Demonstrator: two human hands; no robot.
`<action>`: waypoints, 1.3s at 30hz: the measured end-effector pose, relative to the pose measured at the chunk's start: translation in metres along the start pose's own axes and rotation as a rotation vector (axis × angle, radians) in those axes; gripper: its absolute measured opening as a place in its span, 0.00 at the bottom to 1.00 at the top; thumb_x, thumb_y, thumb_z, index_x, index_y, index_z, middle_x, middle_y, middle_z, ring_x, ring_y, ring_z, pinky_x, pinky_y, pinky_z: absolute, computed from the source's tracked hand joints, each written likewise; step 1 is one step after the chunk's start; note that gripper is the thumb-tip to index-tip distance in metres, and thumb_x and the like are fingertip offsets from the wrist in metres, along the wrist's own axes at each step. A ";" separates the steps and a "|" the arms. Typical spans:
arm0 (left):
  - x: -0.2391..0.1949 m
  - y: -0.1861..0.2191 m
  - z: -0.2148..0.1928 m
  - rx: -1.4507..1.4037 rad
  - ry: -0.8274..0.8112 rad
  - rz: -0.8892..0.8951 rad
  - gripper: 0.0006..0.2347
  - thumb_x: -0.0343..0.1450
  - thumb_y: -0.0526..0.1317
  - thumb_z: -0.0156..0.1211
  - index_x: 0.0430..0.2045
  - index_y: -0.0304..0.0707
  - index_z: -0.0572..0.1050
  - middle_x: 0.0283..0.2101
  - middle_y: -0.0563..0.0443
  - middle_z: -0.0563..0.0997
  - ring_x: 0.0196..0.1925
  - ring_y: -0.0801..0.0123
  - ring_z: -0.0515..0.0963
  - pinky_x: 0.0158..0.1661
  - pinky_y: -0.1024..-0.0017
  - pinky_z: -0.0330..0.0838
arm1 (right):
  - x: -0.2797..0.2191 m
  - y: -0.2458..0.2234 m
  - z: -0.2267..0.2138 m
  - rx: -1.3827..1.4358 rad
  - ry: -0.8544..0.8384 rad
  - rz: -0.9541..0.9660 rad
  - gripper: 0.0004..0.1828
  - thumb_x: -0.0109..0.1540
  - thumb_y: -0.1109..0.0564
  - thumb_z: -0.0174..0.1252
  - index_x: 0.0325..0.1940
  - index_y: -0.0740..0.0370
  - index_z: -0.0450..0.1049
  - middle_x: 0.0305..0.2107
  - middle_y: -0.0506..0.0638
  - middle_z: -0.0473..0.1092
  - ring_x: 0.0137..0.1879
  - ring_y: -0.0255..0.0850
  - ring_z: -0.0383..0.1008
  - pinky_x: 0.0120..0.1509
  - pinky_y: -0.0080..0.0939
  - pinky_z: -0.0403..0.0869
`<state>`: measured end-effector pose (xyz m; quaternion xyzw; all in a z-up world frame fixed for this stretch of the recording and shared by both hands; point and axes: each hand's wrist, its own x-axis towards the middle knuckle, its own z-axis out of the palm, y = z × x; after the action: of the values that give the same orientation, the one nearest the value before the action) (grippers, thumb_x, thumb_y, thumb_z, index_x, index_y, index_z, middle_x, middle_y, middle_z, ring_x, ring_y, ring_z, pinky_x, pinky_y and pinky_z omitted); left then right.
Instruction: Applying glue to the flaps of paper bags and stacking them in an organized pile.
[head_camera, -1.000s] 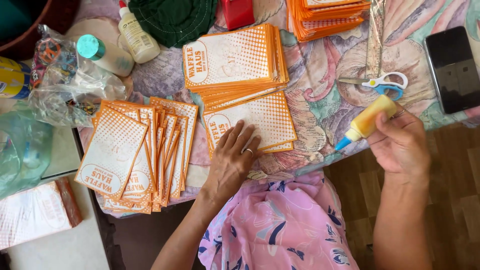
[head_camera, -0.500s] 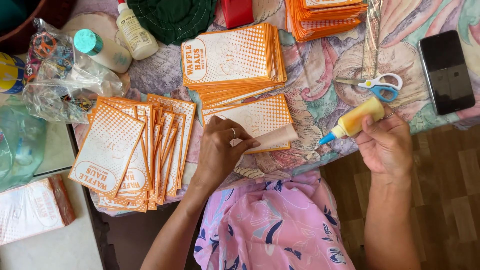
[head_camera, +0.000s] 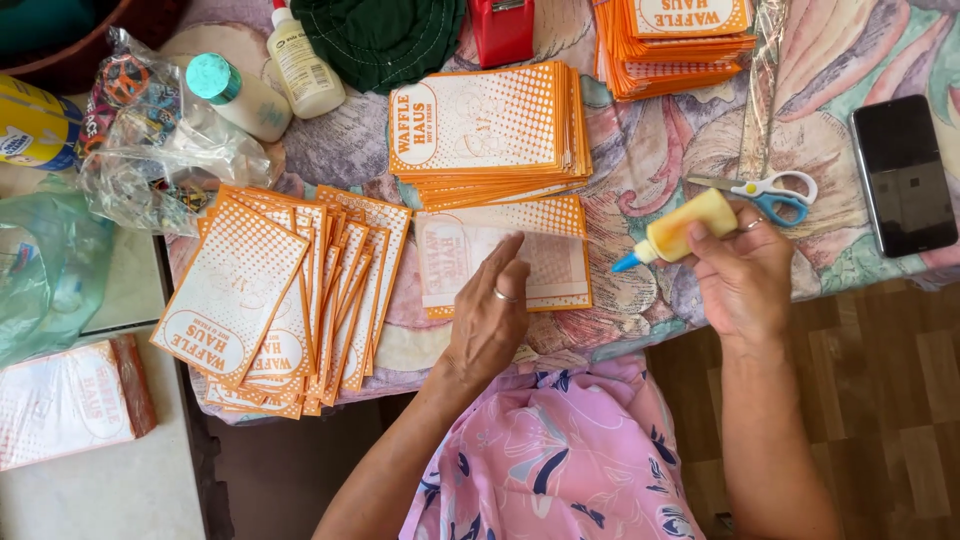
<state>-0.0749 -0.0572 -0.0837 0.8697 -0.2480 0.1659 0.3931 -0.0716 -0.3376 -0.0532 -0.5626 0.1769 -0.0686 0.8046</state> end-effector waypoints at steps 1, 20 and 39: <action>0.005 0.001 -0.004 -0.001 0.003 0.001 0.13 0.72 0.21 0.50 0.46 0.32 0.60 0.59 0.24 0.73 0.60 0.30 0.78 0.50 0.48 0.80 | 0.002 0.001 0.005 -0.001 -0.002 -0.003 0.19 0.61 0.64 0.66 0.55 0.65 0.71 0.42 0.53 0.72 0.50 0.47 0.78 0.41 0.48 0.84; 0.046 -0.011 -0.015 0.063 -0.258 -0.246 0.18 0.67 0.33 0.68 0.48 0.22 0.73 0.37 0.36 0.76 0.39 0.48 0.80 0.41 0.56 0.76 | 0.035 0.020 0.065 -0.488 -0.150 -0.600 0.13 0.67 0.70 0.65 0.52 0.78 0.70 0.41 0.70 0.75 0.46 0.53 0.79 0.47 0.47 0.81; 0.050 -0.018 -0.018 -0.033 -0.317 -0.340 0.34 0.61 0.37 0.75 0.64 0.32 0.66 0.34 0.48 0.72 0.38 0.52 0.80 0.40 0.58 0.76 | 0.022 0.033 0.048 -0.424 -0.178 -0.705 0.14 0.62 0.73 0.68 0.49 0.77 0.71 0.40 0.66 0.77 0.50 0.47 0.78 0.58 0.49 0.78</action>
<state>-0.0251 -0.0482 -0.0588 0.9076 -0.1593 -0.0453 0.3858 -0.0367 -0.2903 -0.0735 -0.7455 -0.0864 -0.2528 0.6106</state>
